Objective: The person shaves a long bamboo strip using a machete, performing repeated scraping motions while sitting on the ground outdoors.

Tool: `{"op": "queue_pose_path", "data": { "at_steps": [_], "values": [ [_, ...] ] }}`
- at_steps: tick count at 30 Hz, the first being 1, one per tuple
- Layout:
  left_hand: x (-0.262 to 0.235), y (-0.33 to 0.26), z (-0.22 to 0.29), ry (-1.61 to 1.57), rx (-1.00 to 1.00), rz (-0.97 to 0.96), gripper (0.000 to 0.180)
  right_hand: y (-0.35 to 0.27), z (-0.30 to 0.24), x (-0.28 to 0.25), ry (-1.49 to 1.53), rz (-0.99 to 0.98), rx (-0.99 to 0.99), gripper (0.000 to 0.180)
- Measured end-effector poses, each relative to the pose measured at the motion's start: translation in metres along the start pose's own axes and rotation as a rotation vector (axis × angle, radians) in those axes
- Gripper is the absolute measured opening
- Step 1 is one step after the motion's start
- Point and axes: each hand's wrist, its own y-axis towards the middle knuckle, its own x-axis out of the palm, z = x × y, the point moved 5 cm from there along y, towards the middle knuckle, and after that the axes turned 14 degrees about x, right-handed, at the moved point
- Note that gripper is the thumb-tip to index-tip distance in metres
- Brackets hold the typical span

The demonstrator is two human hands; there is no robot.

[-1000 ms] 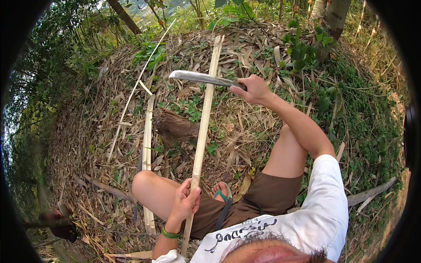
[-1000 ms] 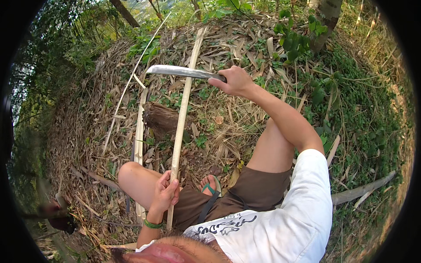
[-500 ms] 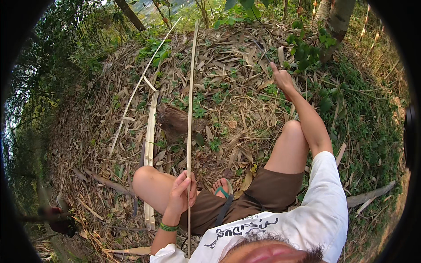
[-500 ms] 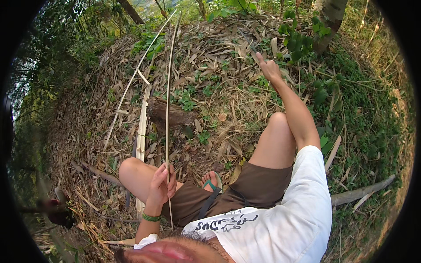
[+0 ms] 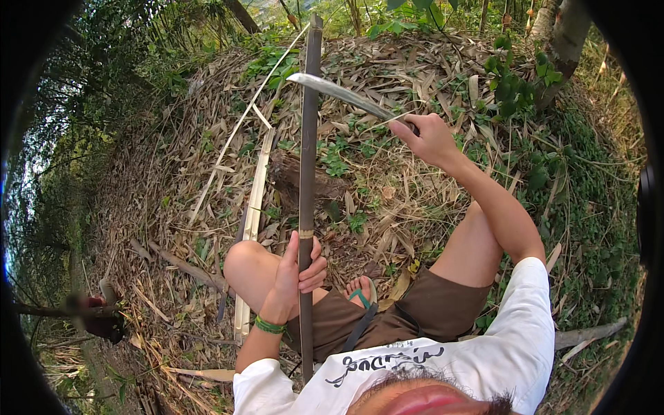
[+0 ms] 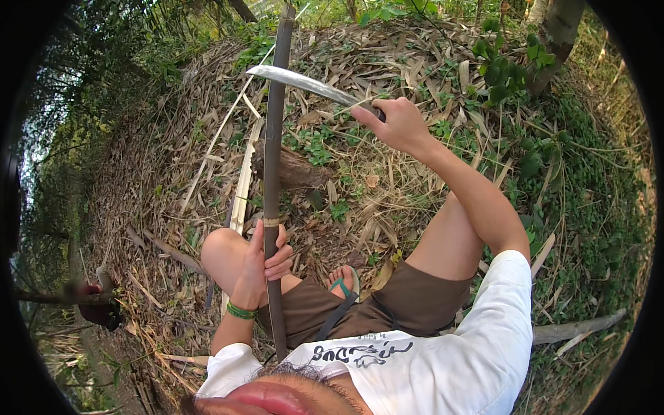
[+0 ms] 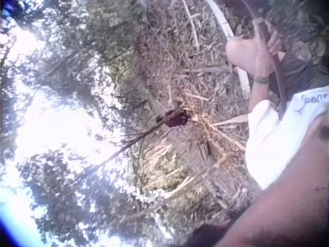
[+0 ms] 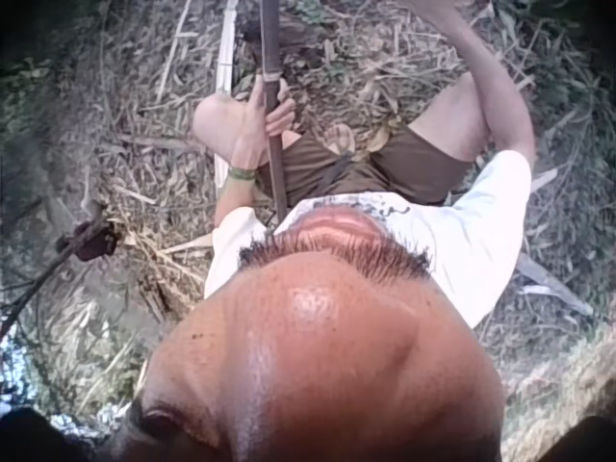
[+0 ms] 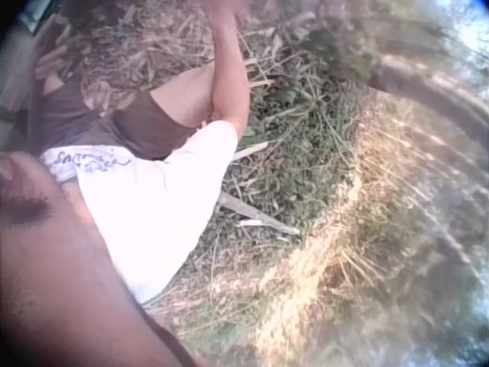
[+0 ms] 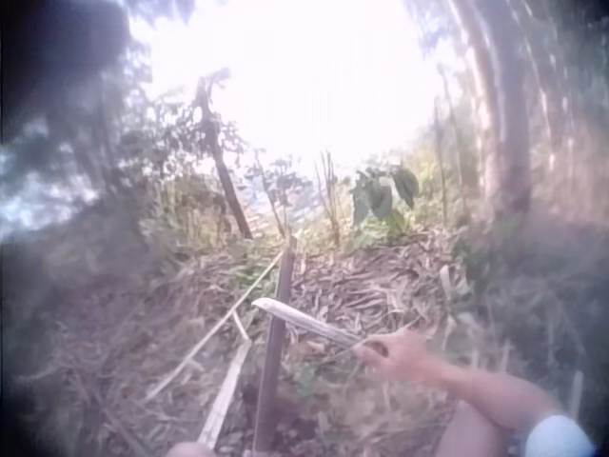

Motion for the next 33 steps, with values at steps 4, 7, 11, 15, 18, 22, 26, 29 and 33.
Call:
{"op": "queue_pose_path", "data": {
  "at_steps": [4, 7, 11, 15, 18, 22, 26, 29, 33],
  "values": [
    [0.014, 0.014, 0.000, 0.245, 0.073, 0.059, 0.056, -0.034, -0.044, 0.014, -0.198, -0.011, -0.228, 0.067],
    [0.022, 0.021, 0.003, 0.592, 0.178, 0.185, 0.056, -0.059, -0.071, 0.029, -0.282, -0.091, -0.337, 0.066],
    [0.026, 0.023, 0.000, 0.827, 0.273, 0.268, 0.054, -0.074, -0.083, 0.043, -0.304, -0.097, -0.517, 0.067],
    [0.025, 0.011, -0.004, 0.932, 0.338, 0.253, 0.052, -0.045, -0.072, 0.022, -0.283, -0.094, -0.290, 0.076],
    [0.013, -0.005, -0.016, 1.083, 0.351, 0.201, 0.051, 0.000, -0.030, 0.001, -0.209, 0.004, -0.144, 0.073],
    [0.007, -0.025, -0.024, 1.214, 0.335, 0.177, 0.051, 0.014, -0.001, -0.017, -0.187, 0.123, -0.034, 0.072],
    [0.006, -0.016, -0.021, 1.185, 0.347, 0.195, 0.051, -0.016, -0.025, 0.000, -0.281, 0.022, -0.155, 0.069],
    [0.004, -0.011, -0.016, 1.229, 0.359, 0.202, 0.051, -0.044, -0.061, 0.015, -0.360, -0.090, -0.326, 0.067],
    [0.008, -0.046, -0.023, 1.360, 0.305, 0.188, 0.047, 0.000, -0.003, -0.002, -0.249, 0.005, -0.107, 0.068]
  ]
}}
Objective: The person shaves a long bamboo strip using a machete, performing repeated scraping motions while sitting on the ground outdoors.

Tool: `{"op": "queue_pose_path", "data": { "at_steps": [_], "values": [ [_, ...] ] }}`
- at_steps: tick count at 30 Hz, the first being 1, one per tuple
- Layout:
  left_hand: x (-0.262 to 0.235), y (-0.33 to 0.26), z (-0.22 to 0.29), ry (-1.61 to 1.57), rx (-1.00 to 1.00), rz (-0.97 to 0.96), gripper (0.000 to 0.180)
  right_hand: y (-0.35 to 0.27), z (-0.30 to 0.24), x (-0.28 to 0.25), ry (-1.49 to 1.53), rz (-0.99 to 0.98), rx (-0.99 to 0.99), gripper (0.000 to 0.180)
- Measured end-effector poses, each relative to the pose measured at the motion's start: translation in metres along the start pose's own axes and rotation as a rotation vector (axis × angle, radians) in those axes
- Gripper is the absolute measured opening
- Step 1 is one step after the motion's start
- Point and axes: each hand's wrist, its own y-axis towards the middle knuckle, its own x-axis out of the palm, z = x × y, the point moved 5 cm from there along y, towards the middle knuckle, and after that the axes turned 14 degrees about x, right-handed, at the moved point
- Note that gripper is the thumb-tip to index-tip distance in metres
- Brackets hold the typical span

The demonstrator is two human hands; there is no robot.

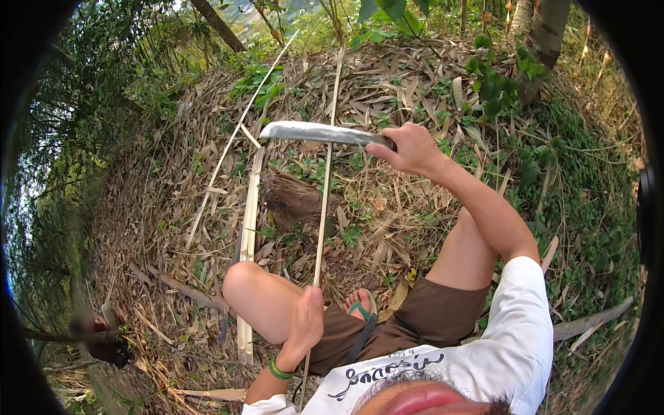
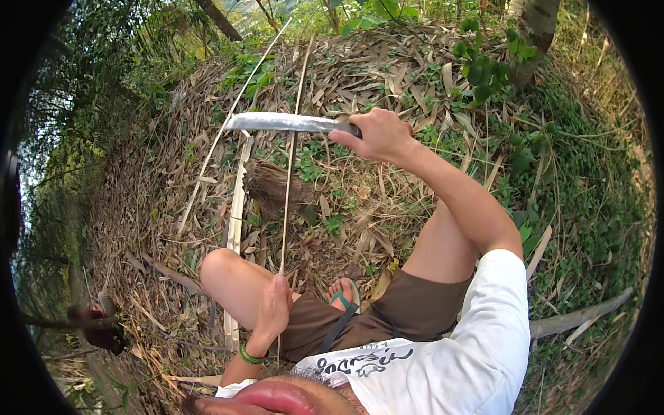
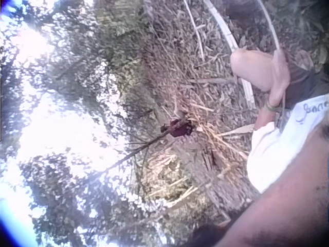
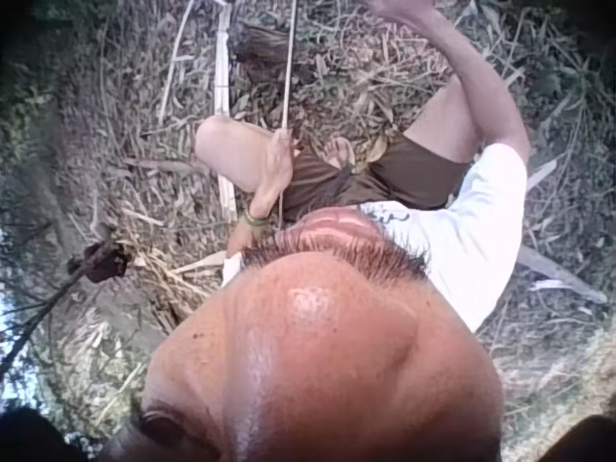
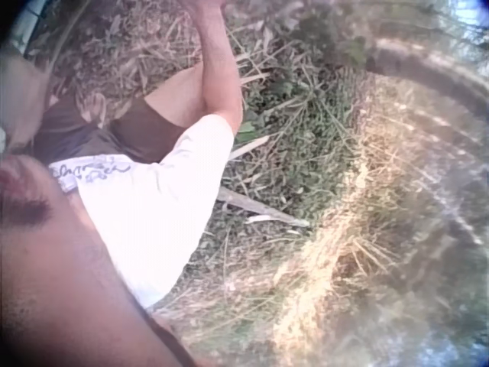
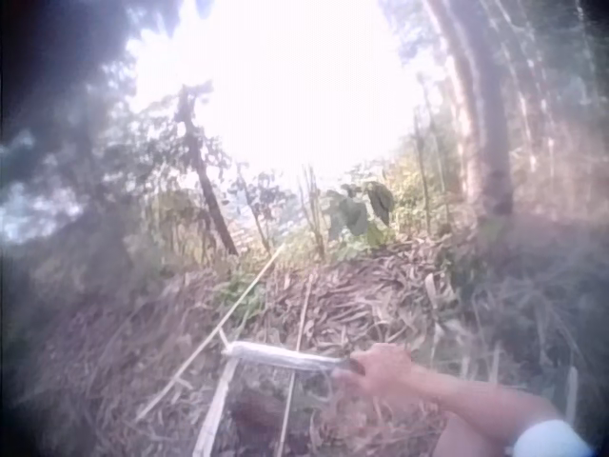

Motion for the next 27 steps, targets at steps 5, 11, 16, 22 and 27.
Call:
{"op": "queue_pose_path", "data": {
  "at_steps": [5, 11, 16, 22, 27],
  "values": [
    [0.001, -0.016, -0.007, 0.039, 0.018, -0.047, 0.048, 0.010, 0.048, -0.005, 0.020, 0.003, 0.126, 0.072],
    [-0.003, -0.019, -0.011, 0.048, 0.023, -0.028, 0.045, 0.003, 0.025, -0.006, 0.052, 0.020, -0.073, 0.078],
    [-0.001, -0.027, -0.016, 0.028, -0.017, 0.024, 0.046, 0.008, 0.051, 0.007, 0.019, -0.002, 0.042, 0.080],
    [0.000, -0.040, -0.018, 0.049, -0.087, -0.062, 0.046, 0.020, 0.078, -0.009, 0.013, 0.020, 0.206, 0.081],
    [0.008, -0.034, -0.018, 0.046, -0.076, -0.045, 0.047, 0.001, 0.039, 0.011, 0.009, -0.067, 0.026, 0.082]
  ]
}}
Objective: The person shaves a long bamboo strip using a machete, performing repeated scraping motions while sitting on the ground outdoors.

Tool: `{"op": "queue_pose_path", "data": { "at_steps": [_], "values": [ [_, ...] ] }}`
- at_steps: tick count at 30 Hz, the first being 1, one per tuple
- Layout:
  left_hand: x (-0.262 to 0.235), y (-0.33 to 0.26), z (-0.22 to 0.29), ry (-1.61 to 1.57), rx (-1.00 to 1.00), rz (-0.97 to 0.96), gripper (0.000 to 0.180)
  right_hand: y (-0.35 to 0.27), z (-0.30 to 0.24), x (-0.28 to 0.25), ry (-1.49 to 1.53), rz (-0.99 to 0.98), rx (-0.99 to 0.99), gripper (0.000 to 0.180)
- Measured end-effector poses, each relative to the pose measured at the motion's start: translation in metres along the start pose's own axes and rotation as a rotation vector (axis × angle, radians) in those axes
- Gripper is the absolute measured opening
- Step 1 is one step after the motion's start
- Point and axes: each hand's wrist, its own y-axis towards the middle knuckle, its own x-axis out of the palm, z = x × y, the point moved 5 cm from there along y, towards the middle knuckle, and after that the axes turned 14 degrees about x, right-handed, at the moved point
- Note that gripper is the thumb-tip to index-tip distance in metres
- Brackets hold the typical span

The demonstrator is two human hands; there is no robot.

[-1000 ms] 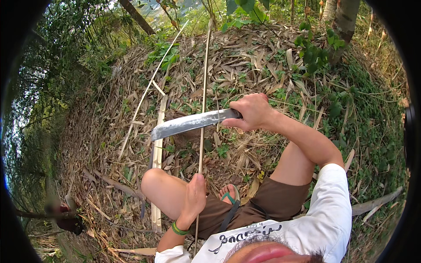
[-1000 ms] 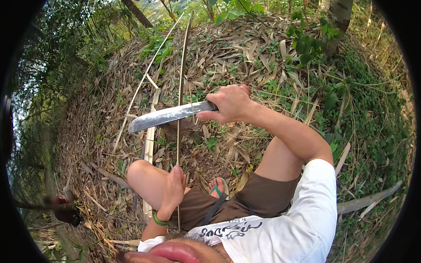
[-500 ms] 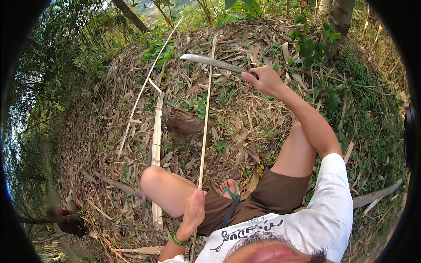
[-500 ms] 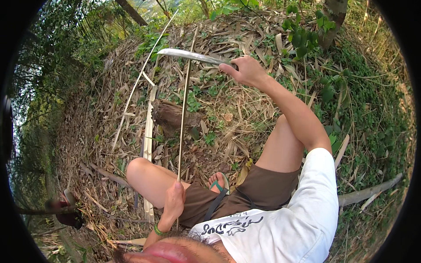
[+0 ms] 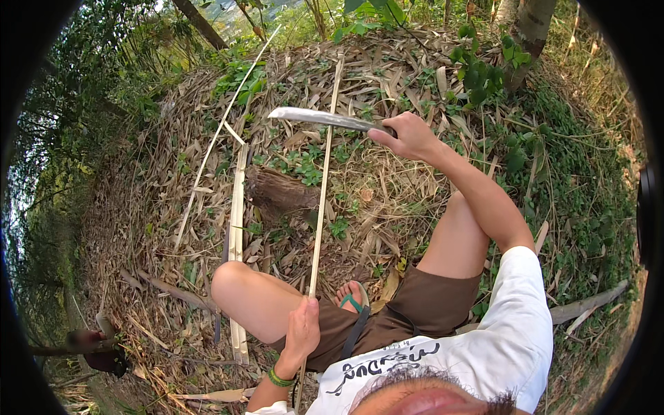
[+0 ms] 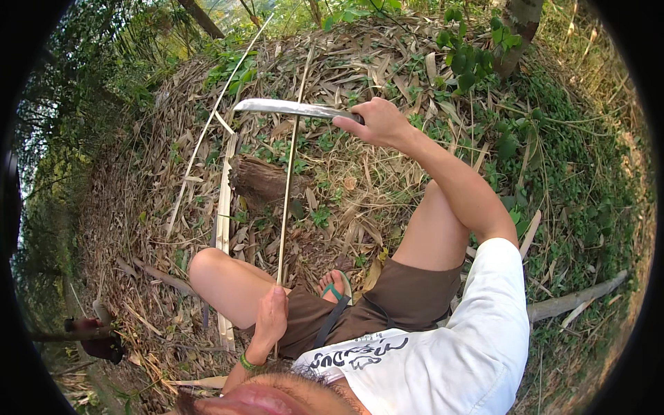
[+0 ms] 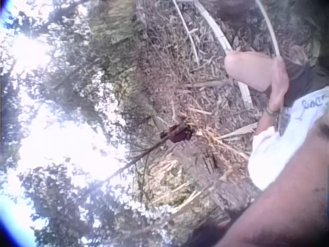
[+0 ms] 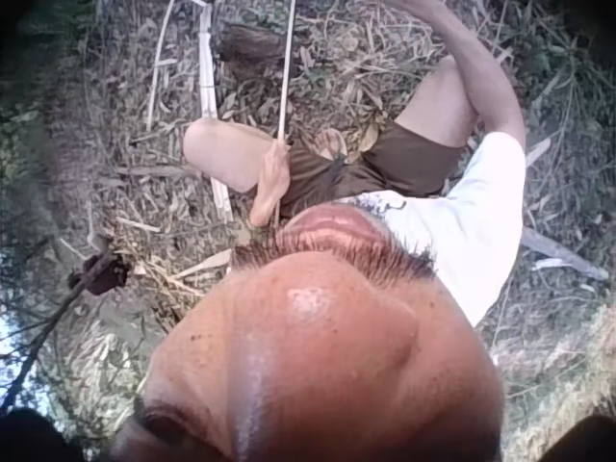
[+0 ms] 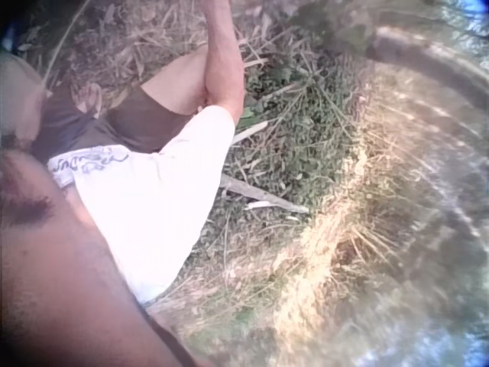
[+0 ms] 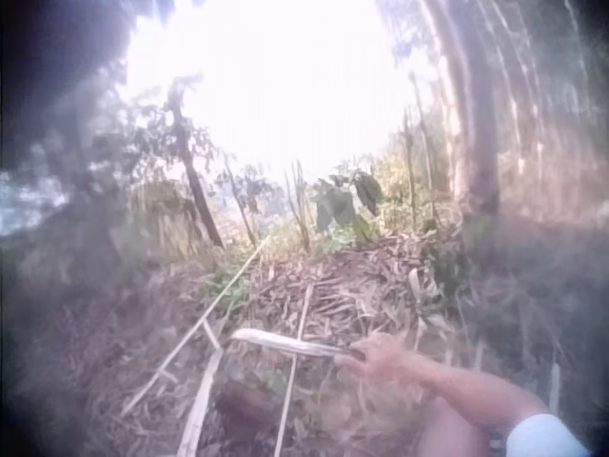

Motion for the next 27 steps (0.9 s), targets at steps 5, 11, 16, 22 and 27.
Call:
{"op": "queue_pose_path", "data": {
  "at_steps": [5, 11, 16, 22, 27],
  "values": [
    [-0.002, -0.014, 0.002, -0.062, -0.035, -0.023, 0.057, 0.035, 0.068, -0.019, -0.013, -0.001, 0.505, 0.089],
    [0.004, -0.008, -0.006, -0.757, -0.245, -0.164, 0.049, 0.017, 0.181, 0.003, -0.015, 0.094, 0.852, 0.089],
    [0.001, 0.015, 0.007, -1.153, -0.205, -0.295, 0.052, 0.017, 0.165, 0.014, -0.181, 0.051, 0.706, 0.092],
    [-0.010, 0.031, 0.019, -1.465, -0.152, -0.379, 0.054, 0.006, 0.162, 0.035, -0.313, -0.329, 0.640, 0.096],
    [-0.019, 0.036, 0.023, -1.643, -0.123, -0.397, 0.055, -0.010, 0.156, 0.060, -0.647, -0.734, 0.649, 0.070]
  ]
}}
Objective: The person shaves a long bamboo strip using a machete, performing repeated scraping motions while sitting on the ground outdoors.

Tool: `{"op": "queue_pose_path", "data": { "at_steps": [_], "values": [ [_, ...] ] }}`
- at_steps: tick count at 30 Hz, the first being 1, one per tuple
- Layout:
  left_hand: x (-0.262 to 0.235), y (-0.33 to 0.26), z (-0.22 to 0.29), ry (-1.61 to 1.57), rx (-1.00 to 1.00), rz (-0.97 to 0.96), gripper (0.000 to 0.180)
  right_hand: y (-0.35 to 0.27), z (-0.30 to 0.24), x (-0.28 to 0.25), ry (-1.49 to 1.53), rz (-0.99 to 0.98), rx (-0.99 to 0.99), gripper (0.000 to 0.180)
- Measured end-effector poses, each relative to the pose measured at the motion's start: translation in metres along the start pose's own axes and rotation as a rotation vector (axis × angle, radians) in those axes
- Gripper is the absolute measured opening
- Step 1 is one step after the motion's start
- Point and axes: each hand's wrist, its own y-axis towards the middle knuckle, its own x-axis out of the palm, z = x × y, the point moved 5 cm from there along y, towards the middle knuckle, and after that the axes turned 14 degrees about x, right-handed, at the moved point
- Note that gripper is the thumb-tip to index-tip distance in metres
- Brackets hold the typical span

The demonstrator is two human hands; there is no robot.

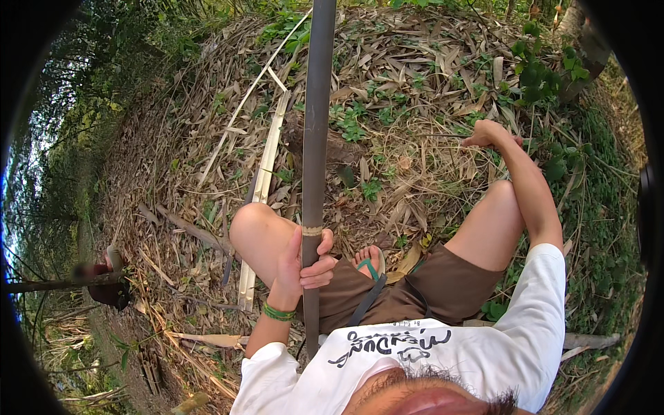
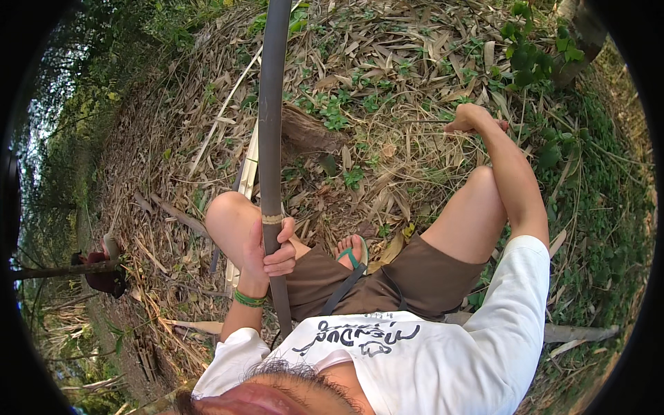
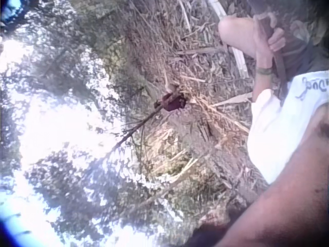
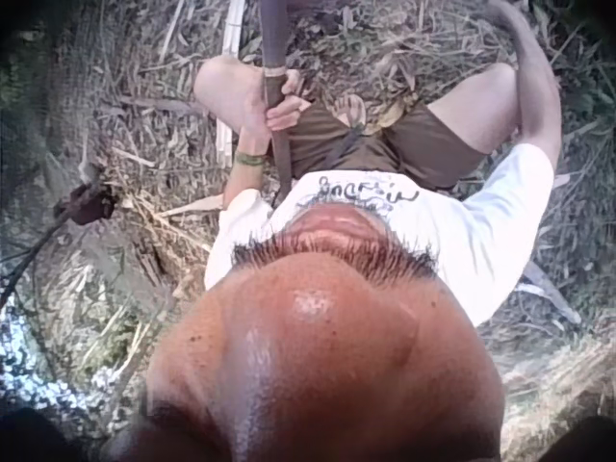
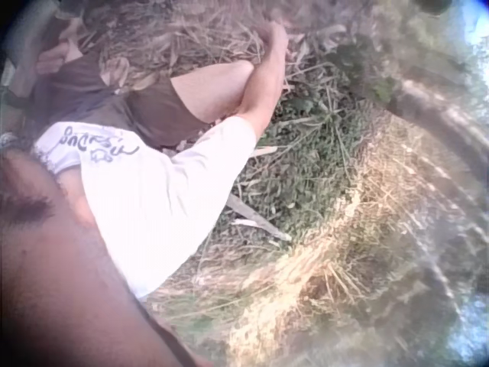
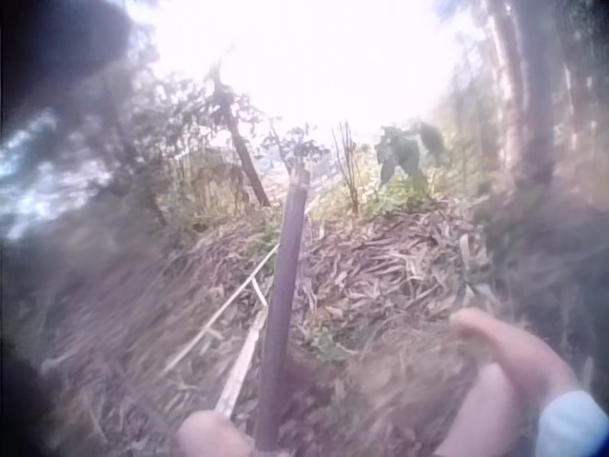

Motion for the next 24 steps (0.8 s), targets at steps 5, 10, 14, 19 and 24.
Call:
{"op": "queue_pose_path", "data": {
  "at_steps": [5, 10, 14, 19, 24],
  "values": [
    [-0.005, 0.003, 0.007, -0.078, 0.018, -0.008, 0.055, -0.014, -0.008, 0.013, -0.069, -0.172, -0.003, 0.061],
    [-0.004, 0.010, 0.008, -0.120, 0.025, -0.035, 0.053, -0.010, -0.010, 0.012, 0.173, -0.201, -0.034, 0.050],
    [-0.003, 0.015, 0.009, -0.147, 0.016, -0.041, 0.053, -0.007, -0.012, 0.007, 0.149, -0.129, -0.070, 0.047],
    [0.001, 0.019, 0.013, -0.145, 0.056, -0.068, 0.051, -0.001, -0.014, 0.007, 0.038, -0.052, -0.084, 0.051],
    [0.003, 0.021, 0.023, -0.170, 0.101, -0.094, 0.044, -0.007, -0.019, 0.004, 0.072, -0.061, -0.078, 0.047]
  ]
}}
